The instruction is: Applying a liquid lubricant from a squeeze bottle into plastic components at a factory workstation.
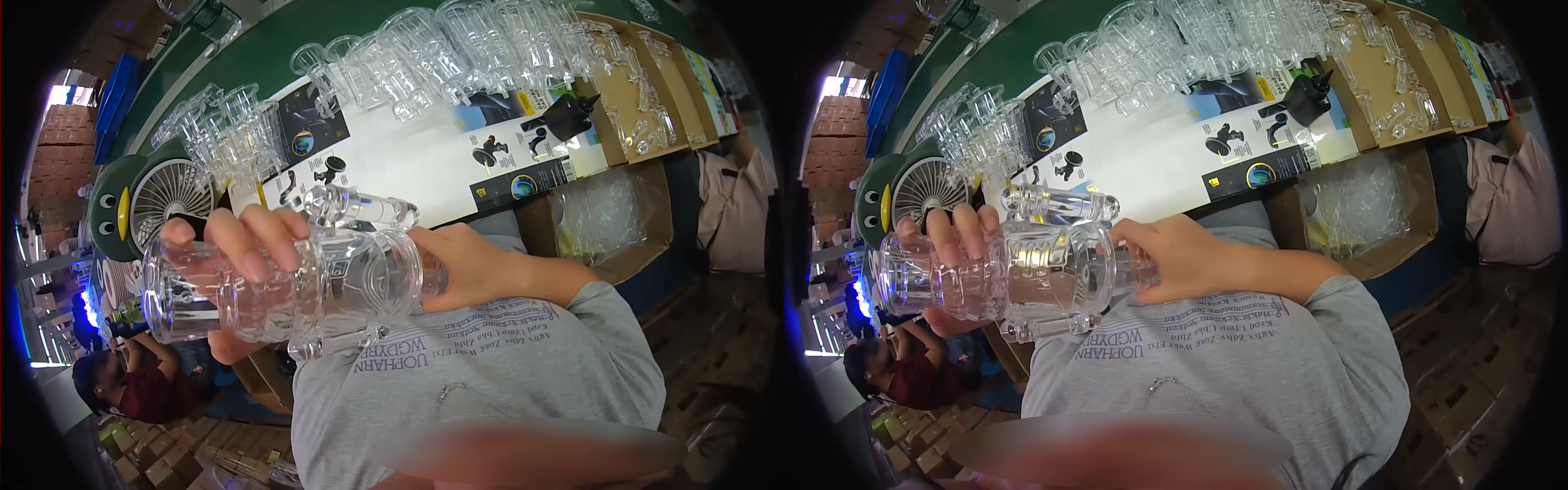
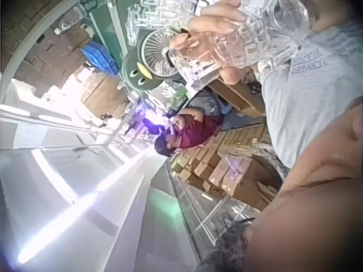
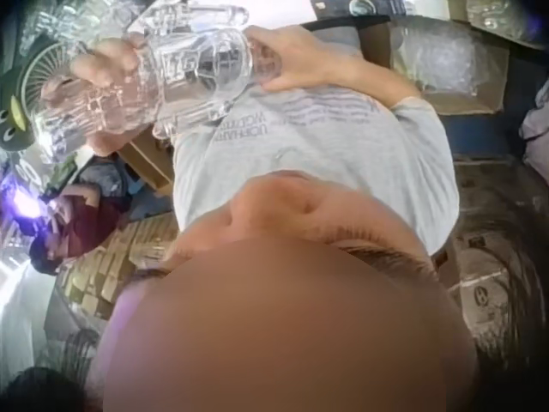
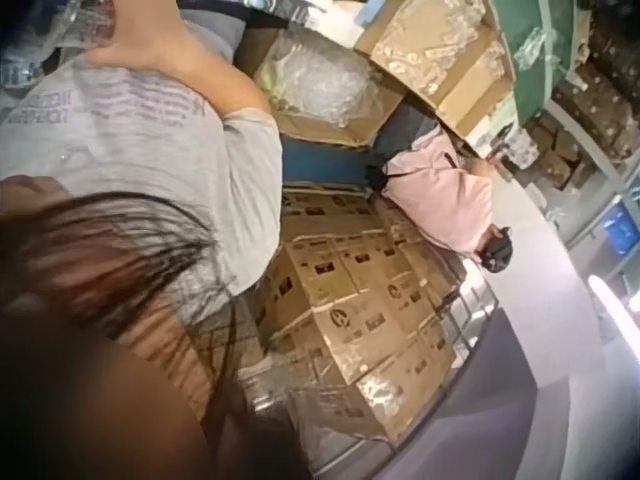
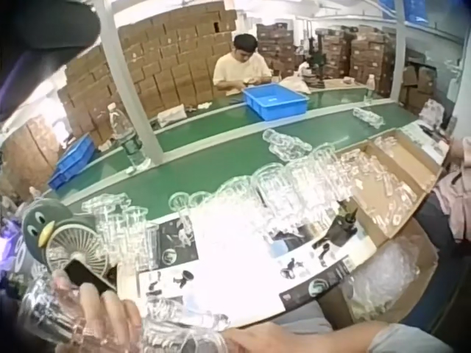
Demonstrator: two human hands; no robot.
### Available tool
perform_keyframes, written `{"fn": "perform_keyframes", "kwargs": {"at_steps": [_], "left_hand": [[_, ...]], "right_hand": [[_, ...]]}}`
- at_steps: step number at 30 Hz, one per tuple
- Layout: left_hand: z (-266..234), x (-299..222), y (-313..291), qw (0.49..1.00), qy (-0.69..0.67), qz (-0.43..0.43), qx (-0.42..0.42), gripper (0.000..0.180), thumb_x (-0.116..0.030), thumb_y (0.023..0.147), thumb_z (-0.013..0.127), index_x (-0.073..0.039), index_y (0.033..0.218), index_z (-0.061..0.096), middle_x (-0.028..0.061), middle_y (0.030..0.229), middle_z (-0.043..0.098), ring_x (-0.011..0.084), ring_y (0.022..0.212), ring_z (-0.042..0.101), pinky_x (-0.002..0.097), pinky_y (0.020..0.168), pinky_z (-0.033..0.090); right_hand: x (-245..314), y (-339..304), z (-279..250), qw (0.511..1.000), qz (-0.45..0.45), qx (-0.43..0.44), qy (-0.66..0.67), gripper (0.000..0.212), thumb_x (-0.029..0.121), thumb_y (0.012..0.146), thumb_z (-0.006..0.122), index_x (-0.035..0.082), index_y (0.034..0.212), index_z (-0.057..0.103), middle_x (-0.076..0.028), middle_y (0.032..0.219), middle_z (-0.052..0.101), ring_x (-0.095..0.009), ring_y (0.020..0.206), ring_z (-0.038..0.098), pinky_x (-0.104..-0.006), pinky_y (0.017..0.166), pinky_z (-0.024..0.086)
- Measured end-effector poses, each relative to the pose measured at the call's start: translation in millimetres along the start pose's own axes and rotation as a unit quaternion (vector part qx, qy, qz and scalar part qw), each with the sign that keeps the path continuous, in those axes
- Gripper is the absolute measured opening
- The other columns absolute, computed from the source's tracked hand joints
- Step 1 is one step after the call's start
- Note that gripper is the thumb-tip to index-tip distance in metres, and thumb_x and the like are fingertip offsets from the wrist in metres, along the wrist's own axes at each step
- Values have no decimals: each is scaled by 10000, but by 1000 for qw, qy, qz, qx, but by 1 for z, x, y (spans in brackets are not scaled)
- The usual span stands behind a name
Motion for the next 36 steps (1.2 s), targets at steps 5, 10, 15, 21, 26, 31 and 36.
{"fn": "perform_keyframes", "kwargs": {"at_steps": [5,10,15,21,26,31,36], "left_hand": [[15,2,-2,993,95,46,-60,771,-411,796,615,-14,1313,204,146,883,502,279,749,539,399,688,431],[11,3,-2,995,85,38,-24,771,-396,796,619,-1,1305,195,156,864,501,284,712,542,377,642,424],[2,12,3,996,40,22,-78,813,-374,749,682,-51,1327,209,135,907,510,275,784,541,392,703,421],[25,-40,27,987,149,35,57,802,-253,707,734,-67,1325,258,59,998,494,247,883,527,404,753,418],[12,-75,86,938,334,92,-2,652,-337,837,537,-48,1340,239,146,1221,411,318,1104,442,486,887,373],[-42,-2,225,721,661,162,131,418,-265,861,479,-30,1206,495,153,1160,546,287,1035,544,423,907,401],[-118,157,276,578,795,57,175,555,-281,706,700,-84,1190,512,140,1110,583,284,1013,564,356,852,439]], "right_hand": [[-9,0,-3,994,22,-99,-28,505,222,593,759,23,998,533,-110,739,604,-238,610,609,-300,546,473],[-7,2,1,996,33,-27,84,428,137,574,674,89,975,533,-53,625,537,-219,574,584,-323,529,451],[-9,4,-12,996,39,-36,67,469,173,582,683,88,1015,523,-54,638,537,-223,573,579,-318,525,446],[20,19,-36,992,-90,-72,-47,586,317,602,761,120,1088,499,-50,786,596,-242,748,594,-353,679,457],[4,-12,-78,919,-219,-311,-104,428,165,643,742,78,1015,549,-101,928,619,-294,810,586,-365,721,451],[-44,-23,-80,931,-127,-302,-160,199,83,689,669,66,873,596,-84,832,611,-262,721,573,-340,654,450],[-76,-22,-88,908,-43,-332,-250,121,63,692,629,77,810,608,-54,727,567,-231,686,548,-343,607,427]]}}
Point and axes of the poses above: each hand's wrist, its own y-axis towards the middle knuckle, its own z-axis out of the palm, x = y × z, the point moved 6 cm from there along y, towards the middle knuckle
